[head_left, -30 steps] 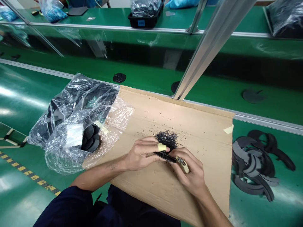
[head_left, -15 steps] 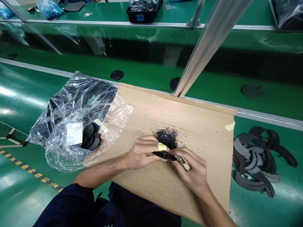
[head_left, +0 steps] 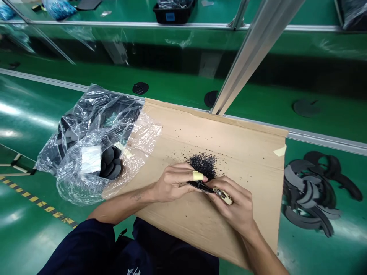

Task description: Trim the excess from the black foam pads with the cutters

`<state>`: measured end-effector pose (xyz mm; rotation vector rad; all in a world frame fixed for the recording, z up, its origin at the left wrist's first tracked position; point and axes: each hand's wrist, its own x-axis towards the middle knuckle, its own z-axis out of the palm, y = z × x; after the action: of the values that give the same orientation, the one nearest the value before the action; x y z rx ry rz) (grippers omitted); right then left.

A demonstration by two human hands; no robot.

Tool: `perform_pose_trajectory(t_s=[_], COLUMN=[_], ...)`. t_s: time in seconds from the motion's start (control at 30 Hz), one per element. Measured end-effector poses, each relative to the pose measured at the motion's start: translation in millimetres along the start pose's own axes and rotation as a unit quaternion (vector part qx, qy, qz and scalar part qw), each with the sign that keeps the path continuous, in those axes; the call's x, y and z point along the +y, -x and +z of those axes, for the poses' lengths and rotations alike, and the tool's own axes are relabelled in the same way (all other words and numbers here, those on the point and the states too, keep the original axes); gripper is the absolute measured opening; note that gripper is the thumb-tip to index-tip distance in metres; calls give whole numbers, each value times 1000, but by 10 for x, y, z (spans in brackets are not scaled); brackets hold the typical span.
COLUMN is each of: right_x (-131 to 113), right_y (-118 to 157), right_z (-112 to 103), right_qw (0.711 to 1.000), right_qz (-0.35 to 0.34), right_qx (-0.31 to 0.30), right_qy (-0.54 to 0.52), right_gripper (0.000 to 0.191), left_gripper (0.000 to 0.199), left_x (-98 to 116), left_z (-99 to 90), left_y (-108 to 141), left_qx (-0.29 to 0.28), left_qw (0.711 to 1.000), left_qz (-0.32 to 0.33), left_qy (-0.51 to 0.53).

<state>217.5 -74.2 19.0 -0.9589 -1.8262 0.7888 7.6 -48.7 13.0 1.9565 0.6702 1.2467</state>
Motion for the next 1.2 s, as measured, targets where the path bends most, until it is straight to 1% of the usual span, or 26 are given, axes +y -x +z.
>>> perform_pose_trajectory(t_s=[0.13, 0.3, 0.47, 0.53, 0.67, 0.77, 0.87, 0.97, 1.03, 1.1, 1.2], right_x=[13, -13, -15, -8, -4, -11, -27, -55, -70, -64, 0], right_y=[5, 16, 12, 8, 2, 6, 8, -14, -40, -59, -54], right_z=[12, 32, 40, 39, 34, 42, 56, 46, 18, -21, -66], right_qw=[1000, 999, 999, 999, 999, 999, 998, 997, 996, 996, 997], right_qz=[15, 50, 43, 39, 34, 25, 38, 57, 67, 77, 54], right_qx=[-3, 5, 12, 8, 4, 11, 22, 23, 7, -8, -5], right_qy=[-10, -14, -24, -26, -31, -44, -45, -51, -57, -41, 61], right_gripper=[12, 7, 9, 10, 11, 13, 11, 10, 7, 7, 17], left_gripper=[19, 20, 16, 15, 18, 25, 31, 27, 23, 21, 21], left_x=[-5, 1, 46, 62, 55, 31, 23, 30, 30, 22, 2], left_z=[-8, -20, 6, 13, 10, 18, 33, 27, 4, -28, -69], left_y=[-12, -43, -35, -31, -35, -32, -14, 2, 0, -15, -39], left_qx=[8, -17, 16, 19, 4, 15, 16, 7, 11, 17, 12], left_qw=[1000, 999, 999, 999, 1000, 1000, 998, 995, 995, 997, 999], left_qz=[-1, 24, 17, 14, -9, -22, -49, -82, -82, -65, -42], left_qy=[2, -13, -32, -33, -20, 13, 43, 60, 53, 34, 8])
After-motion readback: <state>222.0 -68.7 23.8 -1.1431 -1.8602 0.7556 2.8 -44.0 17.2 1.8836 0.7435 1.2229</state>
